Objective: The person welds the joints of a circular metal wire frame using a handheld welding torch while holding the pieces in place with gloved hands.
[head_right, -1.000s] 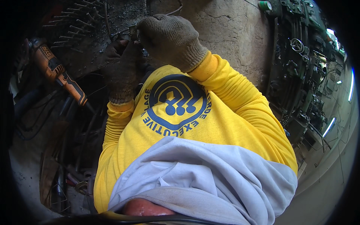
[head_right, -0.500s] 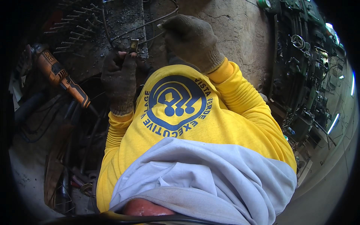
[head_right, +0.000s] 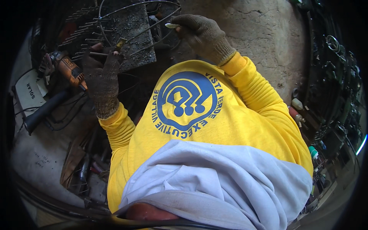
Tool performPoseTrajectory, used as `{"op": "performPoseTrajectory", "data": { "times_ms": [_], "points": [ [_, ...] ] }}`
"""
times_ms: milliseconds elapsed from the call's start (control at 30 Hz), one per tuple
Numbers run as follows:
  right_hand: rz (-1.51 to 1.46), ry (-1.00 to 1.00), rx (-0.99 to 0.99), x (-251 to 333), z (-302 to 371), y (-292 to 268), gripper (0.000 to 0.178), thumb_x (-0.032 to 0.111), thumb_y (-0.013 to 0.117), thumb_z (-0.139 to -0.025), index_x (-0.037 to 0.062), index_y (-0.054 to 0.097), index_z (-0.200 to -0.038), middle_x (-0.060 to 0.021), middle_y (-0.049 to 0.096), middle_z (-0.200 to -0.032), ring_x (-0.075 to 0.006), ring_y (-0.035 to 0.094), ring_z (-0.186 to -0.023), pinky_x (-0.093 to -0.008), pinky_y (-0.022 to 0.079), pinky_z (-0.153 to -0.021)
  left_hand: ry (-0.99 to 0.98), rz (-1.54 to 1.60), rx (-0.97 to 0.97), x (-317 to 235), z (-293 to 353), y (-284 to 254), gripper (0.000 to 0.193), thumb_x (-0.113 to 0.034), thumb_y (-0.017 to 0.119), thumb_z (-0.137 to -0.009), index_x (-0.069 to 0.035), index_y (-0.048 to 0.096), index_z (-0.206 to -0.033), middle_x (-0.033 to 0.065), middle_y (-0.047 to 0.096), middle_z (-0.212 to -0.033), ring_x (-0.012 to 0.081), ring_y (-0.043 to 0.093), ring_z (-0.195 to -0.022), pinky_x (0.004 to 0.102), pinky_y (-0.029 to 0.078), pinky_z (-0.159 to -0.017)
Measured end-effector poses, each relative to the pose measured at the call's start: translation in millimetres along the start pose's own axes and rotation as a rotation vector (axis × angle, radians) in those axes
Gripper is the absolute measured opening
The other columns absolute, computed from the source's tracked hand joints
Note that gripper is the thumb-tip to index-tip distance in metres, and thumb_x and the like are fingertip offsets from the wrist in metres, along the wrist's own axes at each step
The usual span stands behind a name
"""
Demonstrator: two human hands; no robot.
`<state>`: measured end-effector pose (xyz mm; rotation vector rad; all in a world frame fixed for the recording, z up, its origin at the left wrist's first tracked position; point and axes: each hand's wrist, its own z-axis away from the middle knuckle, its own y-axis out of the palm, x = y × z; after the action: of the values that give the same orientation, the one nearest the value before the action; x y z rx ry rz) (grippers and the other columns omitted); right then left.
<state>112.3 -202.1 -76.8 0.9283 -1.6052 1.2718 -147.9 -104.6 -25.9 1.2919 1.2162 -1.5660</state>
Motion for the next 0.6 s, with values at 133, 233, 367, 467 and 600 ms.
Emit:
{"op": "performPoseTrajectory", "data": {
  "times_ms": [133, 233, 367, 467, 600],
  "points": [
    [-0.046, 0.166, 0.009, 5, 5, 10, 0.024, 0.015, 0.068, -0.097, 0.0032, 0.070, -0.117, -0.0121, 0.074, -0.109, -0.0197, 0.072, -0.094, -0.0288, 0.059, -0.084, -0.087, 0.098, -0.035, 7, 10, -2, 0.033, -0.006, 0.074, -0.091, 0.002, 0.057, -0.117, 0.0069, 0.066, -0.095, 0.0145, 0.066, -0.082, 0.0262, 0.055, -0.074],
    [-0.122, 0.144, -0.070, 4, 4, 20, 0.024, 0.018, 0.069, -0.097, 0.0035, 0.071, -0.116, -0.0114, 0.074, -0.106, -0.0188, 0.072, -0.091, -0.0285, 0.059, -0.083, -0.064, -0.144, -0.016, 46, 30, 3, 0.024, -0.009, 0.071, -0.094, 0.001, 0.057, -0.111, 0.0084, 0.066, -0.094, 0.0159, 0.067, -0.084, 0.0276, 0.055, -0.075],
    [-0.150, 0.197, 0.033, 2, 0, 23, 0.027, 0.016, 0.064, -0.100, 0.0046, 0.066, -0.124, -0.0120, 0.072, -0.111, -0.0193, 0.071, -0.099, -0.0318, 0.058, -0.089, -0.476, 0.660, -0.135, 27, 43, 37, 0.020, -0.010, 0.070, -0.094, 0.000, 0.055, -0.101, 0.0104, 0.066, -0.093, 0.0203, 0.067, -0.088, 0.0315, 0.053, -0.081],
    [-0.165, 0.225, 0.088, 12, -2, 26, 0.025, 0.015, 0.064, -0.100, 0.0044, 0.066, -0.123, -0.0117, 0.073, -0.109, -0.0184, 0.072, -0.098, -0.0312, 0.059, -0.088, -0.281, 0.332, -0.168, 103, 48, 34, 0.018, -0.006, 0.068, -0.094, 0.000, 0.054, -0.103, 0.0122, 0.067, -0.096, 0.0228, 0.068, -0.091, 0.0328, 0.057, -0.085],
    [-0.036, 0.167, 0.150, 22, -5, 32, 0.025, 0.014, 0.066, -0.099, 0.0034, 0.065, -0.121, -0.0121, 0.073, -0.107, -0.0185, 0.072, -0.095, -0.0300, 0.059, -0.085, -0.154, 0.309, -0.220, 99, 55, 47, 0.019, 0.000, 0.063, -0.095, -0.002, 0.050, -0.110, 0.0150, 0.068, -0.100, 0.0250, 0.070, -0.093, 0.0355, 0.060, -0.086]
  ]
}}
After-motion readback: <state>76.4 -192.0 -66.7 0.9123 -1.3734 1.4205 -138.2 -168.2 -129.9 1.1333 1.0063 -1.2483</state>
